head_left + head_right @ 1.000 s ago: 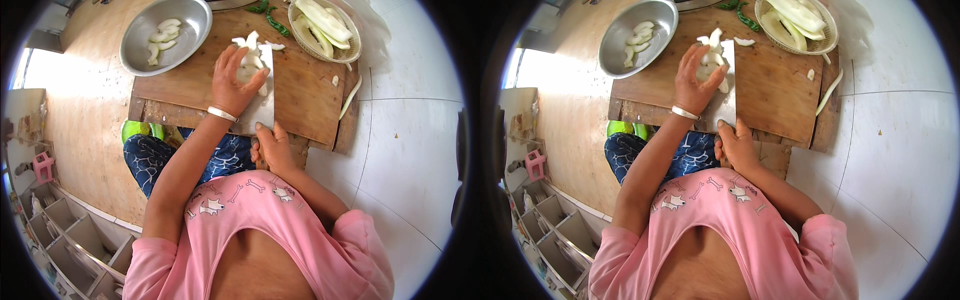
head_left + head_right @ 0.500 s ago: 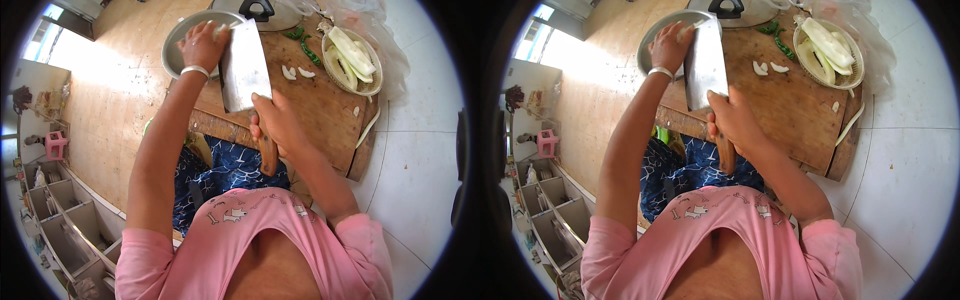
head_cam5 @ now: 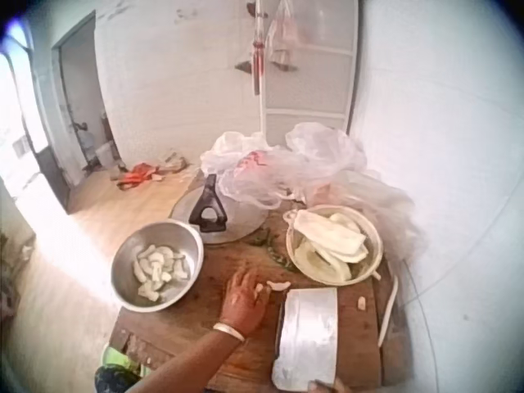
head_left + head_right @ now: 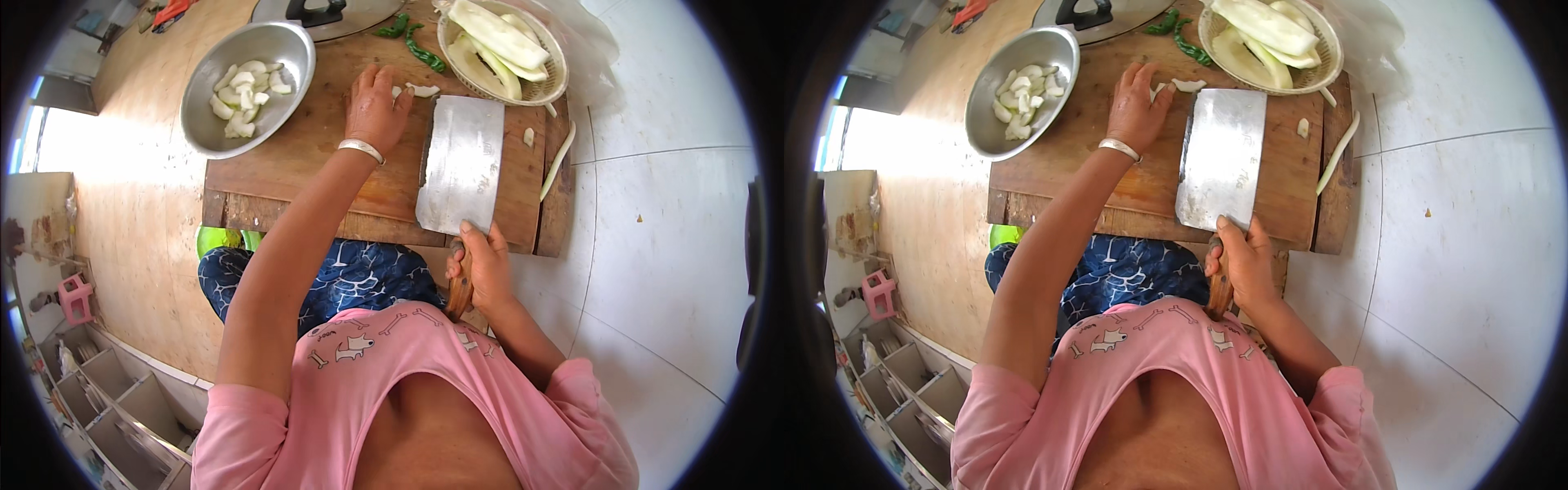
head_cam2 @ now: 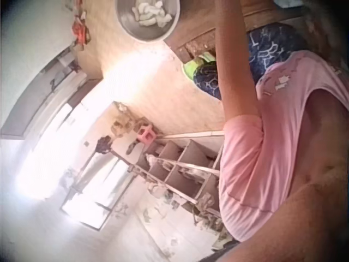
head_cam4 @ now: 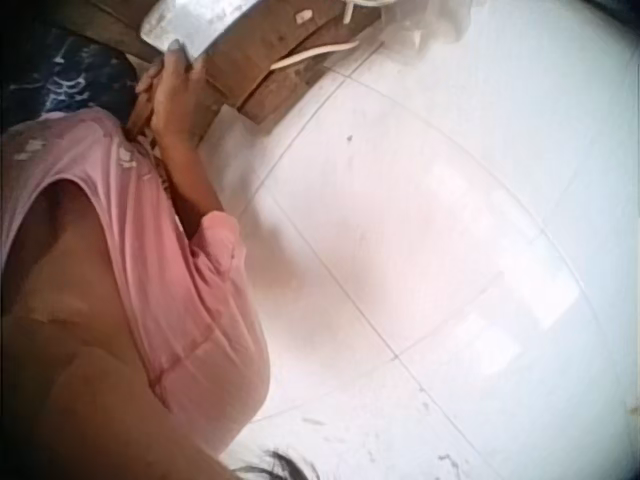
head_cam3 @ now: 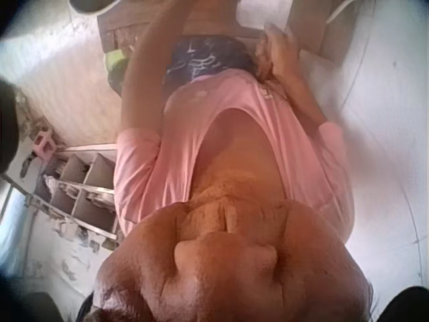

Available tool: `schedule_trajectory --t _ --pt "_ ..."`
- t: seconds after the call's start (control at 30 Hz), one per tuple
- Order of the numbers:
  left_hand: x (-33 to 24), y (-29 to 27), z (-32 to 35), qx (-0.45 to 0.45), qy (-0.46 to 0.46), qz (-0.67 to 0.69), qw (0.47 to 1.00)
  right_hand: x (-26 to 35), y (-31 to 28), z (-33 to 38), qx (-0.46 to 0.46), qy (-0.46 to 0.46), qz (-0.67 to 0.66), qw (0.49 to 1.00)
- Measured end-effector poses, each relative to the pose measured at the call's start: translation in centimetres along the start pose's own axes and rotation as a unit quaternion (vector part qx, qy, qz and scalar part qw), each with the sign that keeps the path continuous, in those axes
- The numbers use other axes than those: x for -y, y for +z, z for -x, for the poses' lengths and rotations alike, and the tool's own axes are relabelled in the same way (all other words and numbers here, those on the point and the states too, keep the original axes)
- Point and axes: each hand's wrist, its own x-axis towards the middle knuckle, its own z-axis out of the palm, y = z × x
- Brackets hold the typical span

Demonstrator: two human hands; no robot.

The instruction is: The person is chopping white vegetables on a wooden cutting board using a large knife. They slice the vegetables into thin pieces and transfer them into a metal bowl.

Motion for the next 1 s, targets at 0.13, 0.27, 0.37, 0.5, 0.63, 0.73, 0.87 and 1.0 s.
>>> schedule_trajectory --t 0.13,0.27,0.37,0.5,0.63,0.73,0.87,1.0 --pt "-0.8 1.5 -0.9 0.072 0.023 -0.001 0.997 -0.7 -0.5 -0.9 -0.015 0.046 0.002 0.999" --pt "-0.7 2.5 -0.9 0.104 0.094 -0.071 0.988 -0.2 -0.6 -0.4 -0.029 0.057 -0.013 0.998" --pt "0.3 2.4 -0.5 0.092 0.114 -0.026 0.989 0.5 0.3 -1.7 -0.033 0.052 -0.035 0.997" --pt "-0.5 2.1 1.4 0.099 0.108 0.06 0.987 -0.6 1.2 -3.1 0.011 0.047 -0.017 0.999" --pt "-1.7 1.0 3.3 0.045 0.034 0.168 0.984 -1.8 2.7 -3.3 0.058 0.026 0.025 0.998" --pt "-2.0 -1.2 4.1 -0.005 0.037 0.12 0.992 -1.8 4.2 -2.9 0.102 0.002 0.029 0.994" --pt "-2.1 -6.3 1.6 -0.097 0.079 0.049 0.991 -0.2 7.0 -2.4 0.195 -0.04 0.068 0.978" --pt "-0.6 -13.0 -1.5 -0.159 0.003 0.0 0.987 1.3 12.4 -2.9 0.289 -0.091 0.095 0.948"
